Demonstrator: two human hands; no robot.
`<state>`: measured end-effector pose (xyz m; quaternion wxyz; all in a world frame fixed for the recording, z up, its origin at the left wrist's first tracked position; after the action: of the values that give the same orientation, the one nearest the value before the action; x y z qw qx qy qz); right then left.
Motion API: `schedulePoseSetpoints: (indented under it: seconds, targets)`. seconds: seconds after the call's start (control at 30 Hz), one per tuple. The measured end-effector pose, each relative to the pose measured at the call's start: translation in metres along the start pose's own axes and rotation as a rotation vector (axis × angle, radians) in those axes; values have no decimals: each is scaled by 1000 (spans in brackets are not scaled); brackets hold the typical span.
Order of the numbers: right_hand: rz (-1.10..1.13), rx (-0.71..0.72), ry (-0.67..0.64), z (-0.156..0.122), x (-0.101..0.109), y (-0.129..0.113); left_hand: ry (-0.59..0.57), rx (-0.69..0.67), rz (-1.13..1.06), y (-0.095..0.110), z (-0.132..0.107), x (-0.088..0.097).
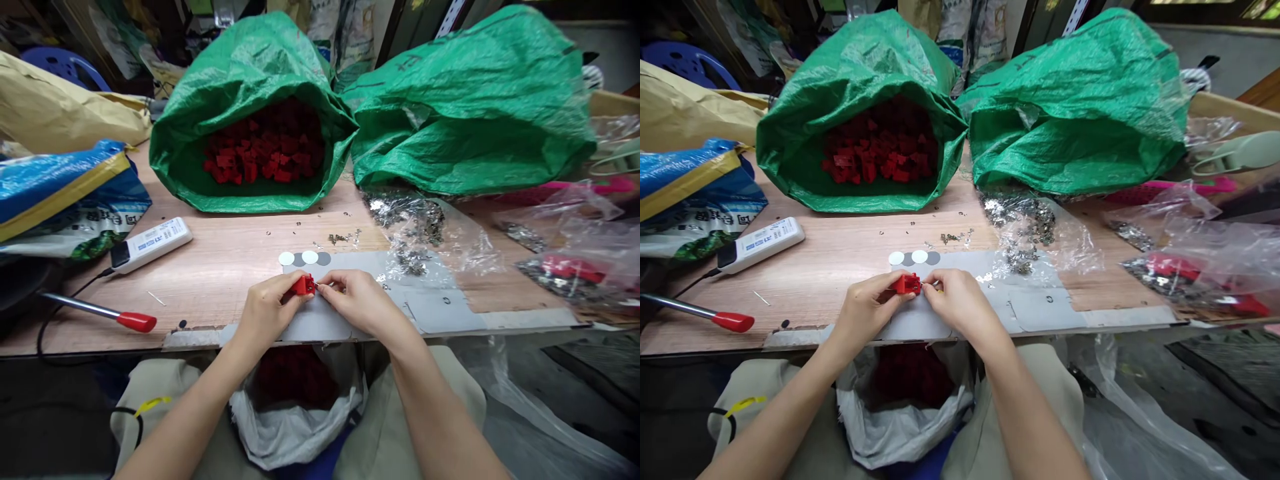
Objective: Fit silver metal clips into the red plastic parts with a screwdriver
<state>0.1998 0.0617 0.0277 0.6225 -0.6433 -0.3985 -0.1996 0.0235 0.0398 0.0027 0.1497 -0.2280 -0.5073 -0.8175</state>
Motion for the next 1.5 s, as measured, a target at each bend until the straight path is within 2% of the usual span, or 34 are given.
schedulePoseSetpoints:
  seconds: [0.17,0.4,0.6,0.67,0.73,0.8,0.87,0.93,1.03,1.13,1.3,1.5]
  targets:
    - [-205,-22,43,-4,1,-17,26,-89,78,2,0,-2]
    - [-340,-46,0,0,2,-25,-6,-93,33,6,4,-1]
    - [-198,49,-24,5,5,-13,-18,-86,37,5,4,-3]
    - [-83,92,-43,7,5,-5,-5,-63,31,4,2,-5]
    - [77,94,-115,10,5,6,22,4,-11,2,1,-6]
    - [262,49,-222,11,4,15,39,138,-156,0,1,-5]
    - [426,23,-272,10,4,20,75,311,-414,-4,3,-1]
    - [533,71,-220,9,4,19,148,470,-714,-7,6,5]
    - [565,219,-117,6,-1,6,244,603,-1112,-8,10,16]
    - [448,386,-28,3,-14,-9,213,707,-1393,-5,12,19]
    - [284,586,195,0,-27,-20,70,978,-1679,2,10,14]
    - [203,584,288,-2,-28,-24,50,1031,-1785,1,9,9]
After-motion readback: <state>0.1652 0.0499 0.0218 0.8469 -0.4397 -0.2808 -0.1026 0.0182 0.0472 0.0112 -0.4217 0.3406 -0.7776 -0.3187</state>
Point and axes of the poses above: each hand's wrist, its own z-axis towards the middle knuckle, its own x-axis out of the back of the hand, y = z × x, the point moved 2 cm from there along z, towards the middle knuckle, and after that the axes turned 3 degrees about -z, right-handed, at the moved point
